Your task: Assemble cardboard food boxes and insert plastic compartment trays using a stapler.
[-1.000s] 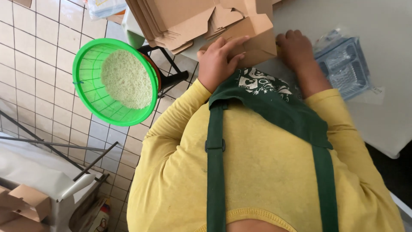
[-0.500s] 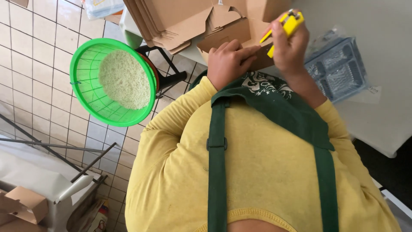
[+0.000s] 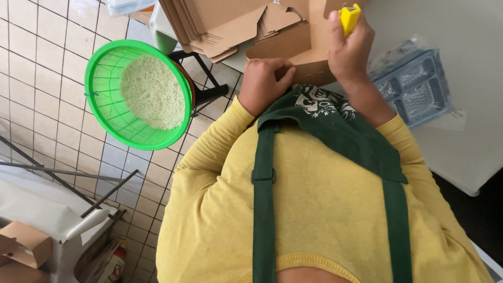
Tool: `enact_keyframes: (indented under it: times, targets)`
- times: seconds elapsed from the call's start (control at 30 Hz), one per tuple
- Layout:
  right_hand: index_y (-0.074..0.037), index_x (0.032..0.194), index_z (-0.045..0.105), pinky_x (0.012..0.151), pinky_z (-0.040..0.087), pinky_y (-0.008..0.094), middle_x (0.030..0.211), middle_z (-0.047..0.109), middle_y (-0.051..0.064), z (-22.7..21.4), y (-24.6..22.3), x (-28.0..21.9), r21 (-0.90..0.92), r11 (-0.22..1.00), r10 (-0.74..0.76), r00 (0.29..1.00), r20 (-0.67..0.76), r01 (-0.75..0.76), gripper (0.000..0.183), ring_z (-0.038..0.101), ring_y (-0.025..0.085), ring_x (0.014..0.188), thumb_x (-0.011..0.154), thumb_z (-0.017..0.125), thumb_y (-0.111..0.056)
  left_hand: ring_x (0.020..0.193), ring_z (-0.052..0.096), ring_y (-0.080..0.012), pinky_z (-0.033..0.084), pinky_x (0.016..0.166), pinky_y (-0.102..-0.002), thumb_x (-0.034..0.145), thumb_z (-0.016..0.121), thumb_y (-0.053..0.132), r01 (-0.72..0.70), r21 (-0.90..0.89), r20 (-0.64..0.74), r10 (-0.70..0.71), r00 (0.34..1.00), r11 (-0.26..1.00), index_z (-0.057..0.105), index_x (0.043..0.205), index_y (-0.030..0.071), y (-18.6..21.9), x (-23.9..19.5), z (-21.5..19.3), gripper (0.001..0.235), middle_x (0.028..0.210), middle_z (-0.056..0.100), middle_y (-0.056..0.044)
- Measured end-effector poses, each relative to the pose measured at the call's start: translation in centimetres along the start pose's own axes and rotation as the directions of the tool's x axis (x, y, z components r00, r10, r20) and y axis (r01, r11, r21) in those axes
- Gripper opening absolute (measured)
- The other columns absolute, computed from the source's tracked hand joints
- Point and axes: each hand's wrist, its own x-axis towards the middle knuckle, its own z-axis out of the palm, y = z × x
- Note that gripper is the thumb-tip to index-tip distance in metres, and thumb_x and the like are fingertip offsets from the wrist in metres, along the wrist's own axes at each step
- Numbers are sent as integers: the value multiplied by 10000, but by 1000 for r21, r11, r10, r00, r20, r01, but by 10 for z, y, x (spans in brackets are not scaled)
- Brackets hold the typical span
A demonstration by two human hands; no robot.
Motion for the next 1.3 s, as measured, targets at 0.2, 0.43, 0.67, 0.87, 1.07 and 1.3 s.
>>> enact_keyframes:
  times: [0.2,0.43,0.67,0.87,1.07,1.3]
  targets:
    - [8,1089,558,622,545,300,820,631,40,18,-36,-5,384,896,153,967,204,-222,266,668,119,688,1180,583,-241,608,708,-245,556,601,-334,850,770,188,156,-215,23,-154,988,964,761,829,61,1,0,16,129,699,713,-97]
    - [3,1005,573,552,493,286,721,608,14,30,-33,-9,211,954,182,971,153,-212,292,627,101,613,1160,601,-243,598,682,-260,544,638,-390,826,792,215,126,-177,28,-123,992,976,764,788,99,6,0,23,125,640,684,-66]
    - [-18,1109,534,751,499,370,996,583,137,-10,-41,-16,441,893,-98,995,-12,93,220,585,206,861,1094,518,-237,691,661,-238,452,749,-411,862,790,217,70,-72,-16,-72,997,995,753,859,133,15,0,-7,92,700,682,-18]
    - [-12,1298,448,908,496,475,1171,553,170,-27,100,-53,-368,909,199,980,-29,-196,329,570,286,1051,1175,647,-243,762,597,-244,449,754,-374,914,772,112,46,-176,-302,-99,948,983,696,923,89,34,-4,-51,80,826,658,-57]
    - [-23,1206,469,793,502,537,1191,562,193,10,154,-77,-802,596,294,942,162,-49,544,552,396,1102,948,791,-378,712,542,-242,393,687,-390,876,799,71,-155,61,-399,166,902,986,696,915,70,41,-3,-50,109,760,588,-49]
    - [-69,1600,284,1147,459,388,1632,363,134,-29,104,-40,687,564,280,889,363,-459,787,392,259,1487,952,699,-234,695,546,-188,384,664,-359,881,821,83,-363,253,-310,431,848,897,710,990,87,37,-7,-35,155,782,648,12]
